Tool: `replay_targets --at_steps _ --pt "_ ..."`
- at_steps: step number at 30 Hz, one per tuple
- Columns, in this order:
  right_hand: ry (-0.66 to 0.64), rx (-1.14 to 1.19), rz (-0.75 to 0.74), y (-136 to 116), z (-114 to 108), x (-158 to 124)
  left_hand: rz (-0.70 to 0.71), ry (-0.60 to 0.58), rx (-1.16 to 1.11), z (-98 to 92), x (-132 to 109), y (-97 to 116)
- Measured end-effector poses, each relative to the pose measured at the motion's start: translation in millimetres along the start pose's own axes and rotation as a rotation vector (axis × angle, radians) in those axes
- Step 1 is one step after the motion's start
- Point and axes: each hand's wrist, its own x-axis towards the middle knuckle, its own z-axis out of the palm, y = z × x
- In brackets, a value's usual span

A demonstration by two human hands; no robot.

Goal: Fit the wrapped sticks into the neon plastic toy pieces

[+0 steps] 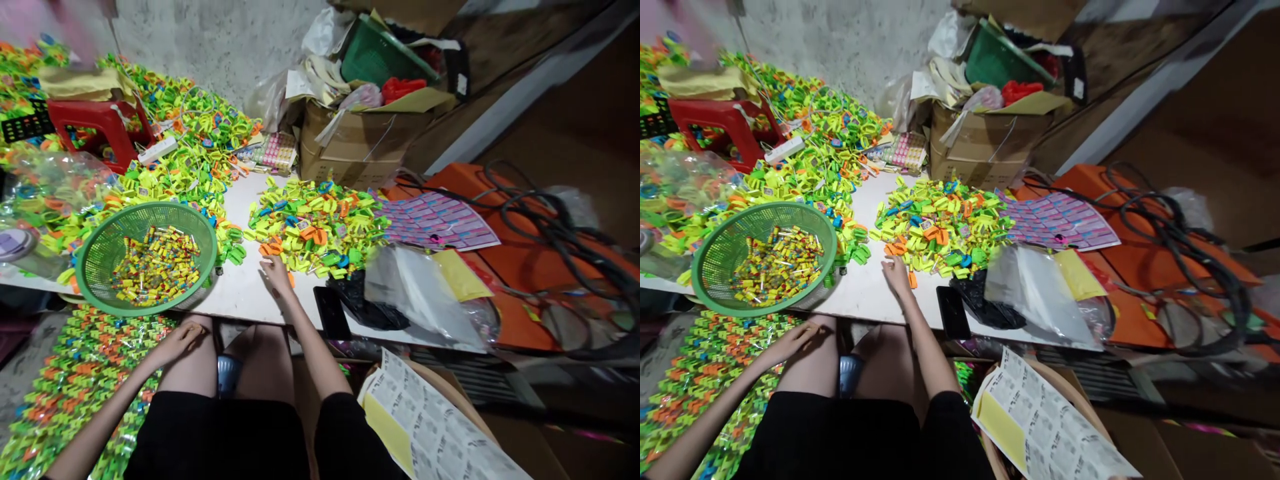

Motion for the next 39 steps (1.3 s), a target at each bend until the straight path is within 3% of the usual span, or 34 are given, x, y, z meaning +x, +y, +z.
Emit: replay_targets --at_steps 5,10,15,18,22,25,27,29,34,39 --pt "-0.037 -0.053 0.019 4.8 52.5 38.0 0.084 -0.088 0.039 5.7 1.5 8.6" --pt "-0.031 -0.058 -0.019 -3.4 65.1 47.7 0.118 -0.102 -0.008 11.3 0.6 21.8" --pt "-0.021 0.056 -0.106 -11.7 55.4 7.6 0.102 -0.151 -0.170 1.3 -5.9 52.1" --pt "-0.079 0.332 -0.073 -26.9 40.4 -30.5 0.159 -0.104 -0.209 -5.4 -5.3 69.7" --pt "-0.288 0.602 -0.084 -61.5 9.1 -79.8 0.163 0.055 -0.372 -5.0 3.6 84.4" --pt "-0.444 0.585 -0.141 -85.5 -12.0 -104.9 0.209 0.215 -0.479 -0.6 9.6 92.8" --pt "-0.473 0.529 -0.183 -96.2 -19.4 -114.7 0.255 0.290 -0.467 2.0 10.2 98.9" --pt "-0.435 0.443 -0.243 -103.5 -20.9 -120.4 0.290 0.332 -0.415 3.6 8.2 104.9" --pt "-0.198 0.204 -0.519 -118.1 -16.9 -127.5 0.325 0.389 -0.339 4.2 1.2 112.7" --pt "-0.169 0.177 -0.650 -129.3 -20.9 -130.3 0.291 0.426 -0.358 4.2 1.0 112.6"
